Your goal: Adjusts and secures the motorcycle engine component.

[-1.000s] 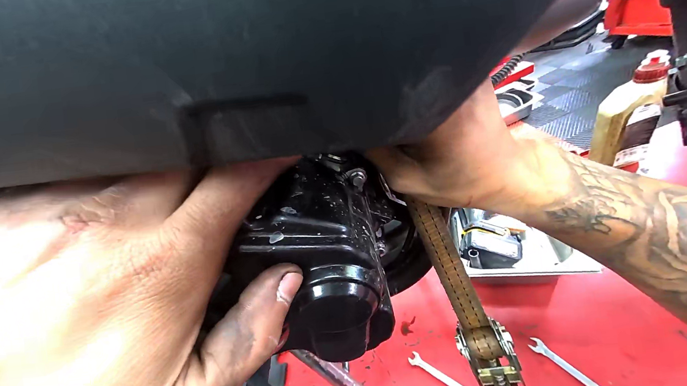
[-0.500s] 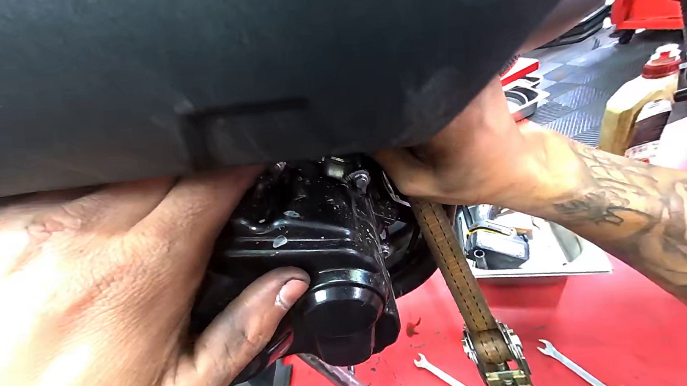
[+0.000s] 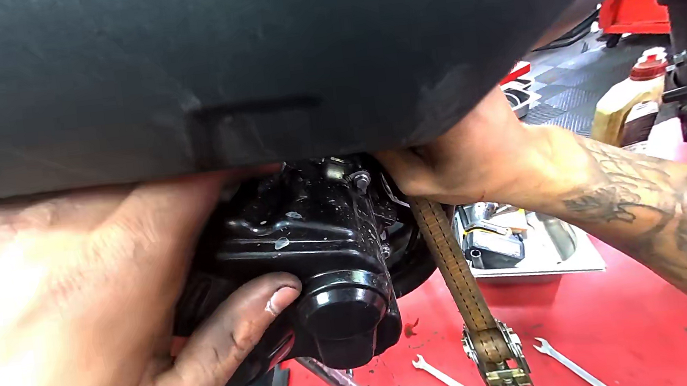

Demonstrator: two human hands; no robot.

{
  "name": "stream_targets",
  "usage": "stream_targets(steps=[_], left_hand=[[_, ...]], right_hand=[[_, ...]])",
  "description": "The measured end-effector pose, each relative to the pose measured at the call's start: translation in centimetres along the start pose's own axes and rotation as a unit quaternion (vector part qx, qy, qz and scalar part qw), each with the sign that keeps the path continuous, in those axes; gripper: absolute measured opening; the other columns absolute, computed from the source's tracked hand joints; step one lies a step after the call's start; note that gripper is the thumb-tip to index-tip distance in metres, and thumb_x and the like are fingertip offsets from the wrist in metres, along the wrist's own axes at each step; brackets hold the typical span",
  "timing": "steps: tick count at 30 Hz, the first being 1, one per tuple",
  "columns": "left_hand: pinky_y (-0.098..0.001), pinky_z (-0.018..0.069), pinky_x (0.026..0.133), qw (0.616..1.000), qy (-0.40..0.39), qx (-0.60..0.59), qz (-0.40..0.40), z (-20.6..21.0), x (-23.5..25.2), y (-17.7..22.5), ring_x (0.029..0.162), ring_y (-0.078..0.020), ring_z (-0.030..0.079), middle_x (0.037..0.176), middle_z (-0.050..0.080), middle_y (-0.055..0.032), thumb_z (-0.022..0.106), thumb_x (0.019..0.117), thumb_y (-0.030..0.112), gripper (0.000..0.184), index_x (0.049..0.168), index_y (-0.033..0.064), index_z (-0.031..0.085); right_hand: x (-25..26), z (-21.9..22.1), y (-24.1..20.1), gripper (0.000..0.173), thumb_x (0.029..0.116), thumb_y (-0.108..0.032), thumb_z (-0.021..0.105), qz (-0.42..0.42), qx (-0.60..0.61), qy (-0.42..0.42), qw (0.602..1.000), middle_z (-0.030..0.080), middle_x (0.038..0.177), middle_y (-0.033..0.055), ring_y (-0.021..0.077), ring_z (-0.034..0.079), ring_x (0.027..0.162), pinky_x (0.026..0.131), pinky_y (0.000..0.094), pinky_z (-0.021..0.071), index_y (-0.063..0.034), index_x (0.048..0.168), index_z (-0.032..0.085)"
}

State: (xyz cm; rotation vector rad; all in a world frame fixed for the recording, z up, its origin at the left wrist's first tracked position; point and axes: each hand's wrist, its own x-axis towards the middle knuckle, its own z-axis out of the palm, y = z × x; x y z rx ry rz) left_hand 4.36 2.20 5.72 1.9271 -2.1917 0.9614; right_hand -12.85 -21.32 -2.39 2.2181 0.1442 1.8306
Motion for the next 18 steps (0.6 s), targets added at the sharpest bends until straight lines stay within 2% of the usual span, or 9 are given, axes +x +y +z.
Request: stream_targets(steps=[1,4,8,9,11,13,16,17,18], left_hand=[[-0.0528,0.0493,0.1,1.0,0.004,0.001,0.013,0.2,0.0,0.0,0.124,-0.0254,0.061,0.133,0.063,-0.0099,0.048,0.0882,0.071,0.082,0.146,0.0131,0.052],[-0.0509,0.049,0.104,1.0,0.01,-0.006,0.02,0.5,0.1,0.2,0.129,-0.0247,0.058,0.139,0.061,-0.0079,0.05,0.0876,0.067,0.078,0.145,0.0134,0.055],[-0.0483,0.0479,0.107,0.999,0.023,-0.026,0.015,1.5,0.3,-0.4,0.134,-0.0228,0.055,0.144,0.058,-0.0064,0.047,0.0853,0.071,0.082,0.144,0.0141,0.054],[-0.0487,0.0485,0.106,1.0,0.022,-0.018,0.007,1.5,0.1,-0.2,0.132,-0.023,0.056,0.141,0.059,-0.0073,0.046,0.086,0.072,0.083,0.145,0.0141,0.053],[-0.0526,0.0509,0.095,0.999,0.017,0.026,-0.011,1.1,-0.5,0.3,0.119,-0.0254,0.063,0.128,0.065,-0.0113,0.043,0.0887,0.072,0.083,0.148,0.0145,0.05],[-0.0514,0.0524,0.09,0.999,0.022,0.037,0.003,1.1,-0.7,0.2,0.112,-0.0245,0.065,0.12,0.067,-0.0117,0.043,0.0911,0.071,0.079,0.145,0.0134,0.052],[-0.0497,0.046,0.109,0.999,0.004,-0.012,0.037,0.9,0.4,0.0,0.134,-0.0252,0.055,0.143,0.058,-0.0102,0.043,0.0894,0.071,0.083,0.147,0.0127,0.052],[-0.048,0.047,0.108,0.999,-0.004,-0.02,0.042,0.6,0.5,-0.1,0.132,-0.0223,0.056,0.142,0.06,-0.0077,0.043,0.0889,0.076,0.085,0.147,0.0144,0.053],[-0.044,0.052,0.096,0.999,0.001,-0.012,0.045,0.4,0.4,-0.2,0.116,-0.0165,0.063,0.127,0.066,-0.0039,0.043,0.0874,0.082,0.086,0.142,0.0164,0.056]], right_hand=[[0.0,0.0,0.0,0.018,0.0943,-0.019,0.063,0.0,0.001,0.0,1.0,0.072,0.091,0.0078,0.0179,0.068,0.089,0.081,0.0386,0.053,-0.0091,0.104,0.074],[0.0,0.1,0.0,0.017,0.0943,-0.018,0.063,0.008,0.008,0.001,1.0,0.071,0.087,0.0073,0.0167,0.068,0.084,0.076,0.037,0.0534,-0.0078,0.103,0.074],[0.1,0.0,0.0,0.017,0.0955,-0.019,0.063,0.015,0.009,-0.007,1.0,0.071,0.089,0.0066,0.0162,0.069,0.087,0.077,0.0361,0.0538,-0.0081,0.102,0.074],[0.1,0.1,0.0,0.018,0.0953,-0.019,0.063,0.012,0.007,-0.006,1.0,0.071,0.09,0.0069,0.0166,0.068,0.088,0.078,0.0362,0.0535,-0.008,0.103,0.074],[0.0,0.0,0.0,0.018,0.0941,-0.019,0.063,0.008,0.001,-0.007,1.0,0.072,0.092,0.0076,0.0177,0.069,0.09,0.081,0.0379,0.0532,-0.008,0.104,0.074],[0.0,-0.1,0.0,0.019,0.0933,-0.018,0.064,0.004,-0.002,-0.002,1.0,0.072,0.092,0.0082,0.0179,0.068,0.09,0.081,0.0378,0.053,-0.0074,0.105,0.074],[0.1,0.0,0.1,0.019,0.094,-0.018,0.063,-0.003,0.004,0.004,1.0,0.071,0.091,0.0078,0.0165,0.068,0.089,0.081,0.0352,0.053,-0.0066,0.104,0.074],[0.0,-0.1,0.0,0.019,0.0945,-0.018,0.063,-0.002,0.004,0.001,1.0,0.071,0.09,0.008,0.0169,0.068,0.089,0.08,0.0355,0.0528,-0.0065,0.104,0.074],[0.0,-0.1,0.0,0.019,0.0945,-0.018,0.062,-0.001,0.002,-0.001,1.0,0.071,0.09,0.0082,0.0172,0.068,0.088,0.079,0.0358,0.0525,-0.0064,0.104,0.073]])
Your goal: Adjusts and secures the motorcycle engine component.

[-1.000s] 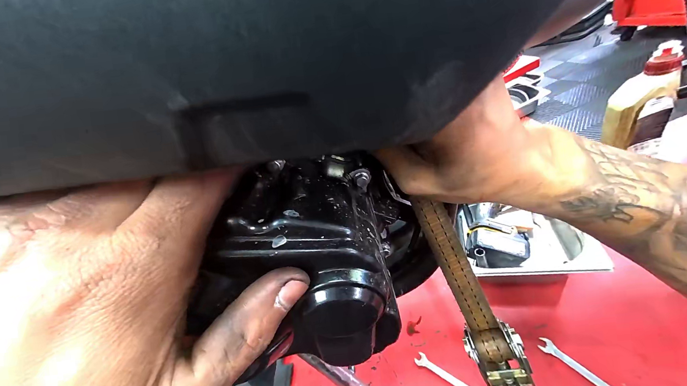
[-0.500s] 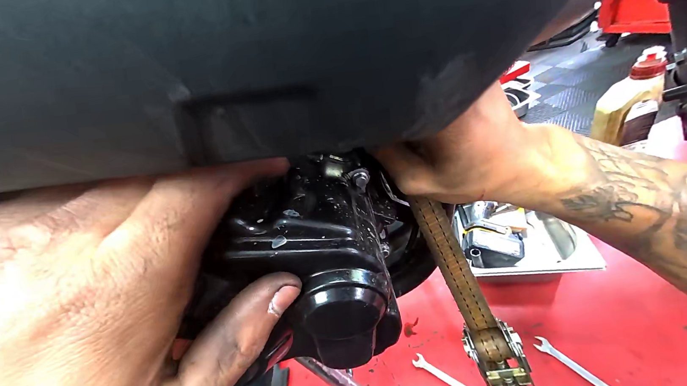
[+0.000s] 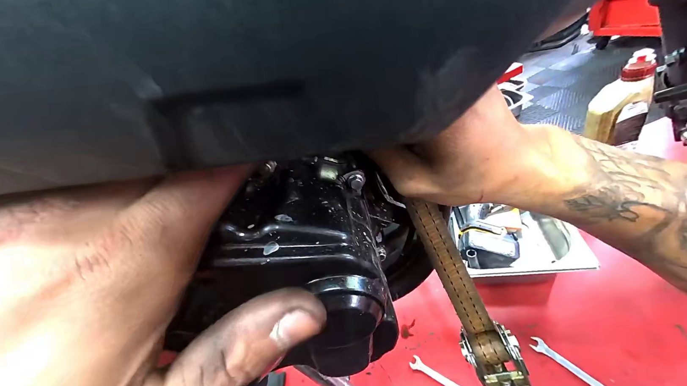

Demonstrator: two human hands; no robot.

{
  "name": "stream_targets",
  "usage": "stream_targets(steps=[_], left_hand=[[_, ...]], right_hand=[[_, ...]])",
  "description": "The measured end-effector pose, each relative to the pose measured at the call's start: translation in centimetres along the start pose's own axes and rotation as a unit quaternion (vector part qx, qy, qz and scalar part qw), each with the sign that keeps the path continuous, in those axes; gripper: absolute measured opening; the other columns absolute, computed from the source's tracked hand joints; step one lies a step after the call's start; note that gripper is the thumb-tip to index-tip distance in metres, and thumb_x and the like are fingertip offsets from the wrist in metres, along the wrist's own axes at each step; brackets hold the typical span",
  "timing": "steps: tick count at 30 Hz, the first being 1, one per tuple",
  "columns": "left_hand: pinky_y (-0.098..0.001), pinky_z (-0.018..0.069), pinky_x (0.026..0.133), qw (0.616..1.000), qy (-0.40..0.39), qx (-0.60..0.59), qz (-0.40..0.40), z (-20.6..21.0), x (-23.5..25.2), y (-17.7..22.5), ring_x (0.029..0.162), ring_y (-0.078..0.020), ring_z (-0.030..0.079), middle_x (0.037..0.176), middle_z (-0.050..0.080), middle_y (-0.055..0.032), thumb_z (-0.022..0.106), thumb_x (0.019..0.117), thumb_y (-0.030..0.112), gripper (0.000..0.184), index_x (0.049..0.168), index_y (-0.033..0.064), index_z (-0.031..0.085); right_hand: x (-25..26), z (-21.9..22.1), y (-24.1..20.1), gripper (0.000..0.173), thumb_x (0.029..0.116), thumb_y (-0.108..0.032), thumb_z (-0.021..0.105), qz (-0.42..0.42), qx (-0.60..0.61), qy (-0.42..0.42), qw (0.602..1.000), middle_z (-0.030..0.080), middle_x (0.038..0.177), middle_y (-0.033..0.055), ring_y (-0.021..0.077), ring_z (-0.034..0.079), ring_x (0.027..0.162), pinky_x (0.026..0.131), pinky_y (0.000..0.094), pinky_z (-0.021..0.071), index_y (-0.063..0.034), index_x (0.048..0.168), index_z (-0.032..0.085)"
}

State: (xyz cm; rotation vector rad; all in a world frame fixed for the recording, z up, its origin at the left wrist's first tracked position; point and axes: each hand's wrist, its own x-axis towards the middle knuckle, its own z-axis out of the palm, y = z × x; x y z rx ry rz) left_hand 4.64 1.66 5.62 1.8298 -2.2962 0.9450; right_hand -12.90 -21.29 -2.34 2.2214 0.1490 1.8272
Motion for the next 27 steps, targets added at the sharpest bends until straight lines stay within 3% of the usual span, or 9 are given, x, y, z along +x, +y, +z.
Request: stream_targets(steps=[1,5,8,10,15,17,22,25,27], left_hand=[[-0.0387,0.0549,0.086,1.0,-0.001,0.001,-0.009,-0.2,-0.1,-0.1,0.102,-0.0108,0.065,0.114,0.067,-0.0001,0.044,0.0854,0.085,0.085,0.135,0.0175,0.059],[-0.033,0.0544,0.088,0.995,-0.031,-0.035,-0.083,-0.3,-0.9,0.6,0.1,-0.0065,0.066,0.107,0.07,0.0016,0.055,0.0872,0.074,0.07,0.122,0.0148,0.066],[-0.0445,0.0501,0.094,0.999,0.004,0.009,-0.04,-0.5,-0.9,0.1,0.112,-0.0157,0.063,0.121,0.066,-0.0036,0.055,0.0893,0.073,0.074,0.137,0.0173,0.058],[-0.0446,0.0489,0.097,0.999,0.02,0.01,-0.024,-0.4,-0.9,0.0,0.115,-0.0157,0.061,0.123,0.065,-0.0041,0.055,0.0908,0.071,0.072,0.139,0.0174,0.057],[-0.0374,0.057,0.076,0.998,-0.008,-0.023,-0.066,0.3,-1.8,0.3,0.088,-0.0129,0.069,0.095,0.071,-0.005,0.054,0.0941,0.065,0.06,0.108,0.0087,0.068],[-0.0385,0.058,0.076,0.997,-0.013,-0.013,-0.078,0.4,-1.8,0.5,0.089,-0.0147,0.07,0.096,0.072,-0.0066,0.053,0.0938,0.066,0.062,0.11,0.0074,0.068],[-0.0429,0.0575,0.077,0.996,-0.001,0.001,-0.089,0.5,-1.7,0.7,0.091,-0.0173,0.07,0.098,0.071,-0.0083,0.052,0.0912,0.07,0.068,0.114,0.0071,0.067],[-0.0394,0.057,0.08,0.996,0.001,-0.023,-0.083,0.5,-1.8,0.5,0.093,-0.0145,0.069,0.1,0.071,-0.0058,0.056,0.0917,0.066,0.062,0.113,0.0088,0.067],[-0.0357,0.0572,0.078,0.996,-0.01,-0.043,-0.082,0.4,-1.8,0.4,0.09,-0.0115,0.069,0.098,0.071,-0.0044,0.055,0.0932,0.065,0.06,0.111,0.0085,0.067]], right_hand=[[0.0,0.0,0.0,0.019,0.0942,-0.018,0.063,0.001,-0.002,-0.001,1.0,0.071,0.09,0.0082,0.0175,0.068,0.088,0.079,0.0361,0.0525,-0.0063,0.104,0.073],[0.0,0.1,0.1,0.019,0.0942,-0.017,0.062,-0.003,-0.002,0.002,1.0,0.071,0.088,0.0082,0.0179,0.068,0.086,0.077,0.0361,0.0526,-0.0068,0.106,0.074],[0.0,0.1,0.2,0.019,0.0939,-0.016,0.063,-0.007,0.003,0.005,1.0,0.071,0.088,0.0086,0.0175,0.068,0.086,0.078,0.0358,0.0529,-0.0066,0.106,0.074],[-0.1,0.0,0.2,0.018,0.0934,-0.016,0.063,-0.008,0.0,0.004,1.0,0.071,0.087,0.0084,0.0173,0.068,0.085,0.076,0.0355,0.0527,-0.0065,0.106,0.073],[-0.2,0.0,0.3,0.028,0.0905,-0.013,0.063,-0.014,0.009,0.005,1.0,0.072,0.091,0.0078,0.0174,0.068,0.085,0.077,0.036,0.0523,-0.01,0.116,0.074],[-0.2,0.0,0.3,0.032,0.0891,-0.013,0.063,-0.018,0.011,0.003,1.0,0.072,0.09,0.0072,0.0174,0.068,0.084,0.076,0.0363,0.0518,-0.0114,0.119,0.073],[0.0,-0.1,0.2,0.021,0.0938,-0.016,0.061,-0.019,-0.014,0.003,1.0,0.069,0.086,0.0069,0.0166,0.067,0.082,0.074,0.0335,0.0504,-0.0091,0.11,0.073],[-0.1,0.0,0.2,0.018,0.0964,-0.018,0.062,-0.016,-0.017,0.004,1.0,0.071,0.089,0.0093,0.018,0.068,0.087,0.079,0.0351,0.0526,-0.0056,0.104,0.073],[-0.1,-0.1,0.2,0.021,0.0937,-0.015,0.062,-0.018,-0.008,0.002,1.0,0.071,0.089,0.009,0.0181,0.068,0.086,0.078,0.0352,0.0524,-0.0062,0.109,0.073]])
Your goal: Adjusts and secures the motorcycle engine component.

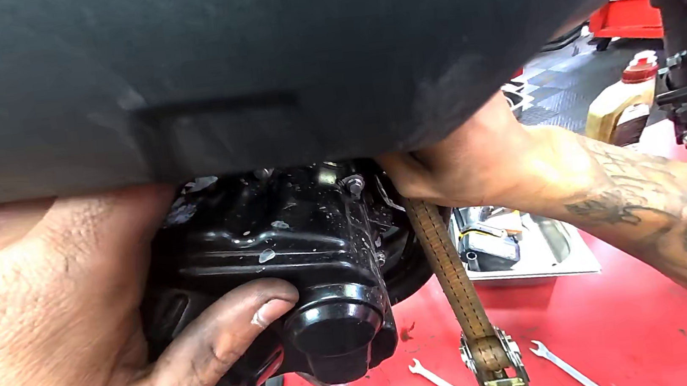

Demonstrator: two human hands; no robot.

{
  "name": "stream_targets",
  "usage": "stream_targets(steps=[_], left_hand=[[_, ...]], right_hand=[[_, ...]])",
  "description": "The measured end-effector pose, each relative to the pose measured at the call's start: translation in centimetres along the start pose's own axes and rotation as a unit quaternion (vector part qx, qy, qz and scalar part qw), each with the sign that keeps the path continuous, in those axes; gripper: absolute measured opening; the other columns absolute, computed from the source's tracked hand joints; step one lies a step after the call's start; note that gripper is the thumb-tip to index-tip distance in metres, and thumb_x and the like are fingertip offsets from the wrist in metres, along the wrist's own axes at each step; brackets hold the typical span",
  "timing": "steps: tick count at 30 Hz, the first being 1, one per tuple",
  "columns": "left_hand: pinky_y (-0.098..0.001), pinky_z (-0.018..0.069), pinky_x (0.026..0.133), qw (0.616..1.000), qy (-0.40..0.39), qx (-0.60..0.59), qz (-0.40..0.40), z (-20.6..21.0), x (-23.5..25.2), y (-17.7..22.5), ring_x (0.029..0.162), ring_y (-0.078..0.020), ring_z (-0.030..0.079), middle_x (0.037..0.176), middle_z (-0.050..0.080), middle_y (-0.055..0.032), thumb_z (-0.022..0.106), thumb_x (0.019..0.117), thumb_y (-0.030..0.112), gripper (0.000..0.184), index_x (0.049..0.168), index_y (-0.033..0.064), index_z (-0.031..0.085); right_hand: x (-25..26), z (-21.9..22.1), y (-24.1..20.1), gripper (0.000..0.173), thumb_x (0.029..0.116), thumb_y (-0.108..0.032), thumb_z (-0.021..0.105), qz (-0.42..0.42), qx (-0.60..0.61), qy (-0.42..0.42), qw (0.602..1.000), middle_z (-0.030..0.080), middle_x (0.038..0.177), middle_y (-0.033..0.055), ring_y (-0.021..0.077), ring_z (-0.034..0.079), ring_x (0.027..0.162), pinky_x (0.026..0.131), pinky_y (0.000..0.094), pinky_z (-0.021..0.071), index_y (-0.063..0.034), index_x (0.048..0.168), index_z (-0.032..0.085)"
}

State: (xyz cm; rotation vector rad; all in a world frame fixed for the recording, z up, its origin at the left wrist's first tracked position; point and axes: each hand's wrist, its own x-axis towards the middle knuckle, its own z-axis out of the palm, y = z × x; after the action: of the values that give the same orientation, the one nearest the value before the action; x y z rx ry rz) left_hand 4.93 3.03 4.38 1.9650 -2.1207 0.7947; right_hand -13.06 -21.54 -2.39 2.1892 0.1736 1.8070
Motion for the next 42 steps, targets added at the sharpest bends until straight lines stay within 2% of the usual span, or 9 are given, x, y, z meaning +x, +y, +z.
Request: stream_targets(steps=[16,22,25,30,33,36,38,41,42], left_hand=[[-0.0488,0.0495,0.098,0.999,-0.009,0.042,0.023,-0.8,0.7,0.5,0.113,-0.0198,0.064,0.12,0.067,-0.0097,0.051,0.0944,0.066,0.069,0.131,0.0082,0.062],[-0.0463,0.0515,0.089,0.996,0.036,0.043,0.065,-0.8,1.2,0.0,0.107,-0.0195,0.064,0.115,0.067,-0.0064,0.055,0.0927,0.067,0.066,0.131,0.0135,0.061],[-0.0467,0.0496,0.11,0.994,0.054,-0.033,0.089,0.2,1.2,0.0,0.129,-0.0246,0.06,0.136,0.065,-0.0091,0.056,0.0956,0.055,0.064,0.141,0.0094,0.059],[-0.0526,0.0546,0.082,0.994,0.049,0.08,0.055,0.4,0.4,0.5,0.095,-0.0269,0.07,0.101,0.071,-0.0151,0.045,0.0975,0.065,0.07,0.128,0.0038,0.063],[-0.0502,0.0478,0.106,0.999,0.009,0.035,0.027,-0.2,1.1,0.8,0.127,-0.0238,0.06,0.134,0.063,-0.0116,0.046,0.0927,0.068,0.079,0.144,0.0094,0.055],[-0.0465,0.0434,0.115,0.997,0.027,-0.046,0.047,0.3,1.4,0.8,0.137,-0.0243,0.052,0.143,0.059,-0.0093,0.055,0.0924,0.06,0.073,0.145,0.0093,0.054],[-0.0451,0.0474,0.111,0.997,0.038,-0.06,0.035,0.7,1.0,0.8,0.131,-0.0237,0.057,0.138,0.062,-0.0099,0.058,0.0915,0.058,0.073,0.143,0.0076,0.055],[-0.0422,0.057,0.086,0.999,0.038,0.014,0.037,0.8,0.4,0.4,0.103,-0.0166,0.068,0.112,0.07,-0.0094,0.049,0.0953,0.064,0.067,0.132,0.0083,0.06],[-0.0439,0.0539,0.09,0.998,0.032,0.017,0.057,0.4,0.7,0.3,0.108,-0.0169,0.066,0.117,0.068,-0.0104,0.046,0.0965,0.064,0.069,0.136,0.0091,0.058]], right_hand=[[0.1,0.1,-0.3,0.021,0.0933,-0.014,0.062,0.003,0.003,0.005,1.0,0.07,0.086,0.0069,0.0172,0.067,0.084,0.076,0.0346,0.0513,-0.0105,0.111,0.074],[0.0,-0.1,-0.3,0.02,0.0981,-0.023,0.062,0.017,-0.032,0.0,0.999,0.071,0.089,0.0087,0.0195,0.068,0.089,0.081,0.0362,0.052,-0.0071,0.102,0.073],[-0.1,-0.2,-0.4,0.019,0.0983,-0.023,0.064,0.03,-0.03,0.011,0.999,0.071,0.089,0.0079,0.0189,0.068,0.089,0.082,0.0359,0.0516,-0.0083,0.102,0.074],[-0.3,-0.1,-0.7,0.016,0.0954,-0.02,0.065,0.045,-0.027,0.022,0.998,0.071,0.087,0.0073,0.0195,0.069,0.086,0.076,0.0377,0.0527,-0.0094,0.101,0.075],[-0.5,-0.3,-0.8,0.017,0.0951,-0.018,0.064,0.061,-0.028,0.011,0.998,0.071,0.088,0.008,0.0219,0.069,0.087,0.076,0.0405,0.0531,-0.01,0.106,0.074],[-0.6,-0.6,-0.8,0.018,0.0935,-0.011,0.062,0.074,-0.017,-0.002,0.997,0.071,0.091,0.0086,0.0224,0.069,0.088,0.075,0.0416,0.0544,-0.0085,0.106,0.074],[-0.6,-0.7,-0.8,0.017,0.0954,-0.012,0.062,0.077,-0.009,-0.005,0.997,0.072,0.091,0.0081,0.0212,0.069,0.088,0.076,0.0408,0.0544,-0.0076,0.106,0.075],[-0.6,-0.7,-0.7,0.016,0.0975,-0.014,0.062,0.082,-0.004,-0.003,0.997,0.071,0.088,0.008,0.0205,0.069,0.085,0.074,0.0395,0.0546,-0.0062,0.103,0.075],[-0.5,-0.5,-0.5,0.015,0.0979,-0.014,0.063,0.079,0.002,0.004,0.997,0.071,0.087,0.0086,0.0206,0.069,0.083,0.074,0.0394,0.0548,-0.0049,0.102,0.075]])
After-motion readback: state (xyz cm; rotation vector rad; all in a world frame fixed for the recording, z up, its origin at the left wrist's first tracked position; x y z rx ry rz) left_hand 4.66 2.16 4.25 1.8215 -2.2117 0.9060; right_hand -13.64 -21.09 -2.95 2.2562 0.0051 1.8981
